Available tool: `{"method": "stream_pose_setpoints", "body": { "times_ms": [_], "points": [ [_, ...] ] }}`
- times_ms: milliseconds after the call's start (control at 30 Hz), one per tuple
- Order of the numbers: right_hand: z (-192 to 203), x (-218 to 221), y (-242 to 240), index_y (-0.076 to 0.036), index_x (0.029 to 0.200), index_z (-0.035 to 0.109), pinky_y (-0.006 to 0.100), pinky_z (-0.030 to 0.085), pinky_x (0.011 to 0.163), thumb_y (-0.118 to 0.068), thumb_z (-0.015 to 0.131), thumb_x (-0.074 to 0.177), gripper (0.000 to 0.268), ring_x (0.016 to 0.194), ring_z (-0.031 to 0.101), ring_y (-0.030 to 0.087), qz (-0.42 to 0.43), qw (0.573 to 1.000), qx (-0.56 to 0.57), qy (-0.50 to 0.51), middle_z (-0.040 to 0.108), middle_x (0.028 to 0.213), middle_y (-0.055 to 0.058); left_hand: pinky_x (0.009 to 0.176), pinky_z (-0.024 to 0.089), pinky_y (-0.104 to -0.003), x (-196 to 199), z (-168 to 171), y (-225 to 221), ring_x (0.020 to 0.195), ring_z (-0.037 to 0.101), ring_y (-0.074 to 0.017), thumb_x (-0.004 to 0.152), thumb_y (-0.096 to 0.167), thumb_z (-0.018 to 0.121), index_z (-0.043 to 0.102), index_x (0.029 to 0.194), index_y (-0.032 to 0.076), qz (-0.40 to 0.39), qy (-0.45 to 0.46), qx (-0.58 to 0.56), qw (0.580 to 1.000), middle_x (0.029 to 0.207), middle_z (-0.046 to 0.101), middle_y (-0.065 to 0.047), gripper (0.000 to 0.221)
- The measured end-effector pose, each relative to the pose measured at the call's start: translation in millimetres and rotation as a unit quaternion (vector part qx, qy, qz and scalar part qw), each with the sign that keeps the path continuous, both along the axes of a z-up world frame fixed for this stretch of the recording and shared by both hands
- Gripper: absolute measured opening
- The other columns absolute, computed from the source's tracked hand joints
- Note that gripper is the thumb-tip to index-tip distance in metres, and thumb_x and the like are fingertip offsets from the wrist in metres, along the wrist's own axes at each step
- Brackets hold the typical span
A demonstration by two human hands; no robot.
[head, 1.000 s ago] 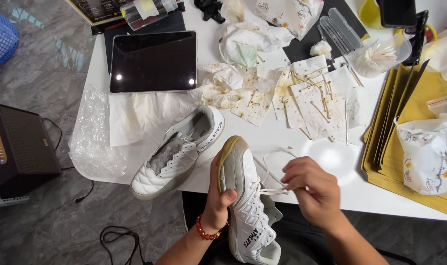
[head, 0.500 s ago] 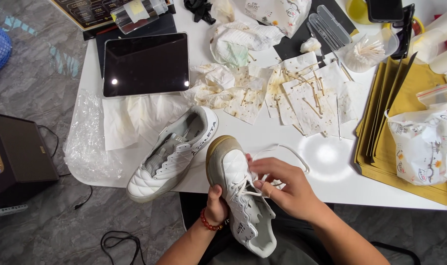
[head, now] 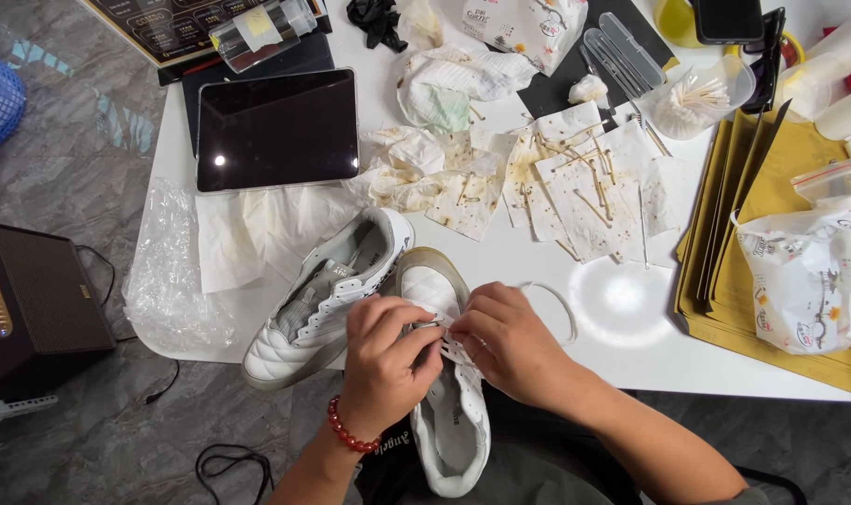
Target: The recorder is relacing a pair of white and grey athletic shoes.
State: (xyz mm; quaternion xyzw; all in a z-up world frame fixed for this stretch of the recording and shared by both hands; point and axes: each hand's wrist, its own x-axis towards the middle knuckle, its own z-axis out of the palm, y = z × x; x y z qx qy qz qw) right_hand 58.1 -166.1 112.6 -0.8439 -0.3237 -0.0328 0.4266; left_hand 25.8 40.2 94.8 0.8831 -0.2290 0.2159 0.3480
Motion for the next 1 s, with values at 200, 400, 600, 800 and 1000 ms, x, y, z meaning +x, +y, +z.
{"method": "stream_pose_setpoints", "body": {
  "times_ms": [200,400,600,800,1000],
  "points": [
    [-7.3,-1.6,8.6,-0.003,0.098,0.068,0.040,0.053,0.074,-0.002,0.067,0.086,0.013,0.089,0.064,0.032,0.006,0.997,-0.039,0.073,0.065,0.094,0.012,0.091,0.042,-0.048,11.9,32.5,-2.7,0.101,0.058,-0.0256,0.073,0.013,0.079,0.073,0.085,0.006,-0.031,0.063,0.059,0.996,0.096,0.066,-0.004,0.016],
    [-15.5,-1.6,5.1,0.000,0.100,0.065,0.039,0.055,0.069,-0.002,0.064,0.091,0.009,0.079,0.068,0.033,-0.013,0.988,0.012,0.151,0.065,0.095,0.014,0.095,0.042,-0.048,13.3,21.3,-7.3,0.108,0.059,-0.0266,0.074,0.008,0.076,0.071,0.084,0.007,0.023,0.061,0.101,0.993,0.098,0.064,-0.004,0.011],
    [-9.6,6.7,-0.3,-0.001,0.097,0.069,0.033,0.061,0.066,-0.006,0.068,0.086,0.012,0.076,0.077,0.024,-0.016,0.969,0.029,0.245,0.070,0.090,0.011,0.099,0.039,-0.051,14.8,25.6,-8.9,0.127,0.054,-0.0313,0.070,0.011,0.080,0.076,0.077,0.007,0.031,0.080,0.096,0.992,0.129,0.065,-0.015,0.010],
    [2.2,17.7,-11.6,-0.002,0.098,0.074,0.035,0.058,0.064,-0.008,0.073,0.081,0.018,0.072,0.072,0.026,0.043,0.987,-0.024,0.153,0.070,0.087,0.010,0.111,0.036,-0.049,26.7,2.8,-7.0,0.137,0.048,-0.0343,0.075,0.010,0.080,0.080,0.087,0.007,-0.044,0.151,0.011,0.988,0.146,0.056,-0.016,0.012],
    [7.4,12.2,-18.8,-0.004,0.100,0.076,0.041,0.054,0.061,-0.011,0.074,0.083,0.019,0.070,0.069,0.032,0.086,0.988,-0.086,0.097,0.068,0.085,0.011,0.114,0.032,-0.050,25.2,1.5,-12.1,0.145,0.038,-0.0375,0.074,0.006,0.080,0.080,0.082,0.006,-0.066,0.215,-0.006,0.974,0.151,0.050,-0.018,0.007]
  ]
}}
